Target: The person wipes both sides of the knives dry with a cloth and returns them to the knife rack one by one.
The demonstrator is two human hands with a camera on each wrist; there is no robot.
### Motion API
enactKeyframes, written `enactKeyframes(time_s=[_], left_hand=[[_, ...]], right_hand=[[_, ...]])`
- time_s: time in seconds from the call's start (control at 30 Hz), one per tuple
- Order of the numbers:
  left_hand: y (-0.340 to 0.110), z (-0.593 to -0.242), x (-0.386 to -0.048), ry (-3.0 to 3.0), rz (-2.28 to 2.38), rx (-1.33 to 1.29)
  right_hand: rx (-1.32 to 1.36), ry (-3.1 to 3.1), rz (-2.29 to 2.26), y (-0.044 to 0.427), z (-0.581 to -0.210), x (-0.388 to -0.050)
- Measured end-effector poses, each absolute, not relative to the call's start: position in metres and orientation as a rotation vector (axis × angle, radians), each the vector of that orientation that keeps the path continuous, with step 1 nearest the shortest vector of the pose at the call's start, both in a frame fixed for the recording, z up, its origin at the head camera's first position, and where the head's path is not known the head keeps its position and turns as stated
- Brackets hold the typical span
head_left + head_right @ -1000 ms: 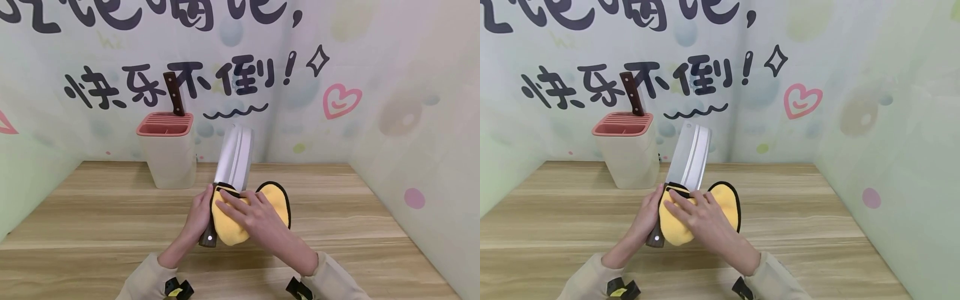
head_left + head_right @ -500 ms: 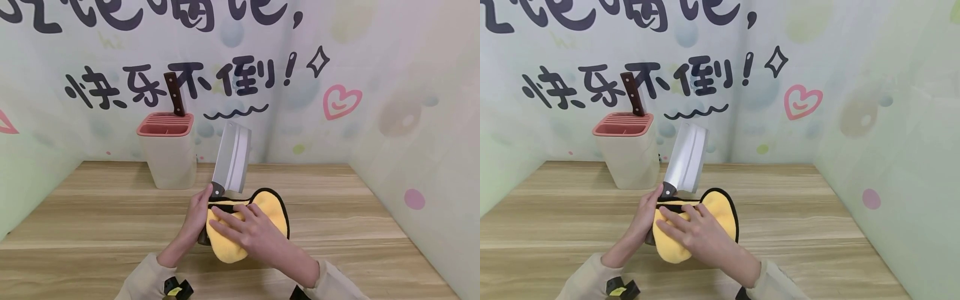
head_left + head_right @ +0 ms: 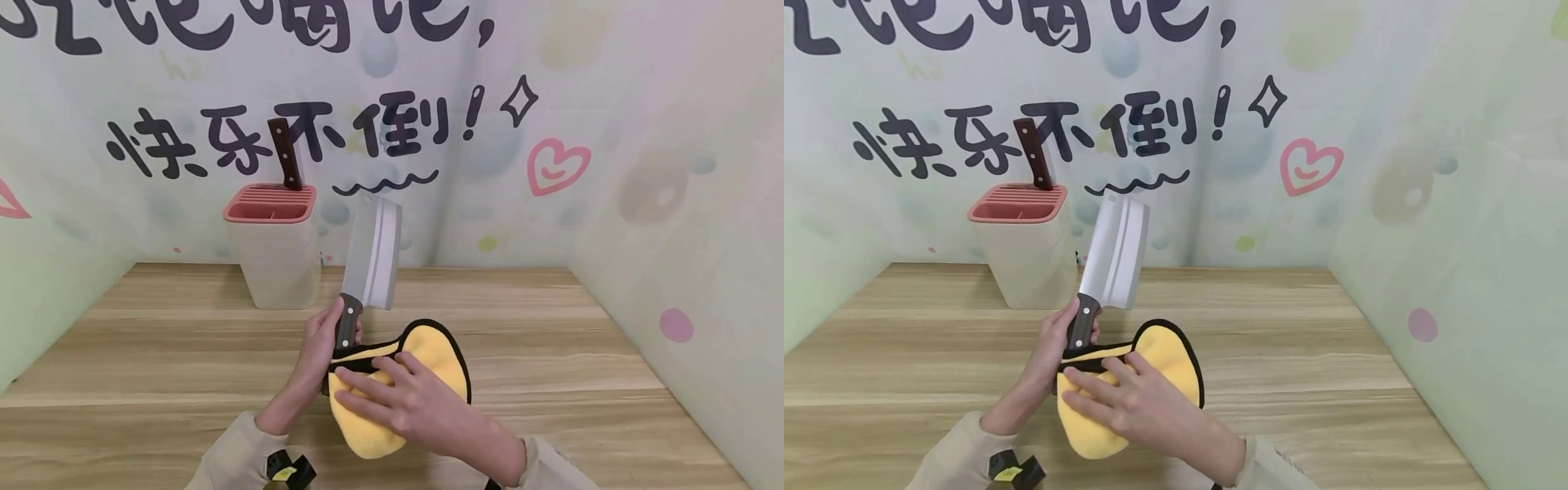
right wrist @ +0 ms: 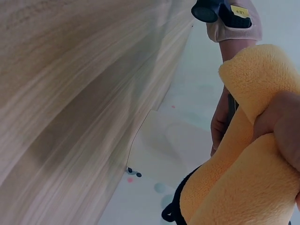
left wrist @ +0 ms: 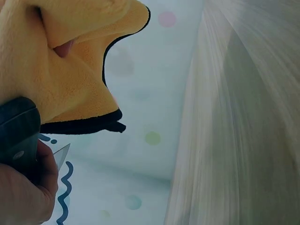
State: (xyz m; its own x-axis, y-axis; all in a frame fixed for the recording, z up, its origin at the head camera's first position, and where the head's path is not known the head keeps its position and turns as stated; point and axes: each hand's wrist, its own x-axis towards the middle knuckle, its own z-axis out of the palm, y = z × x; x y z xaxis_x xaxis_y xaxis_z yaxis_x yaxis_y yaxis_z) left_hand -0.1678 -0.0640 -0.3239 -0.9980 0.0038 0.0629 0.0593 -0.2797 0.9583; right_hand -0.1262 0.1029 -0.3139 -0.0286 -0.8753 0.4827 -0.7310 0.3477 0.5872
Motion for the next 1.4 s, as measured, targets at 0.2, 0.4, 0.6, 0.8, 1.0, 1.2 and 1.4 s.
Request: enactKeyframes(time_s=[0.2, 0.4, 0.6, 0.8, 1.0, 1.2, 1.4], left_hand=[[-0.064, -0.324, -0.169, -1.805, -2.514, -0.067], [-0.063, -0.323, -0.168, -1.828, -2.483, -0.046], [-0.063, -0.322, -0.168, -1.833, -2.477, -0.054], [-0.064, -0.323, -0.167, -1.806, -2.513, -0.074], [-0.065, -0.325, -0.167, -1.900, -2.399, -0.104], [-0.064, -0.328, -0.165, -2.015, -2.286, -0.102], [-0.062, -0.328, -0.164, -2.086, -2.183, -0.046]], right_hand=[[1.455, -1.693, -0.277, 0.104, -0.313, -0.124], [1.489, -1.644, -0.321, 0.105, -0.313, -0.125], [1.514, -1.689, -0.289, 0.109, -0.313, -0.128], [1.501, -1.733, -0.254, 0.110, -0.312, -0.132], [1.476, -1.804, -0.175, 0.113, -0.309, -0.140], [1.441, -1.851, -0.135, 0.115, -0.305, -0.150], [1.396, -1.877, -0.138, 0.114, -0.301, -0.157]])
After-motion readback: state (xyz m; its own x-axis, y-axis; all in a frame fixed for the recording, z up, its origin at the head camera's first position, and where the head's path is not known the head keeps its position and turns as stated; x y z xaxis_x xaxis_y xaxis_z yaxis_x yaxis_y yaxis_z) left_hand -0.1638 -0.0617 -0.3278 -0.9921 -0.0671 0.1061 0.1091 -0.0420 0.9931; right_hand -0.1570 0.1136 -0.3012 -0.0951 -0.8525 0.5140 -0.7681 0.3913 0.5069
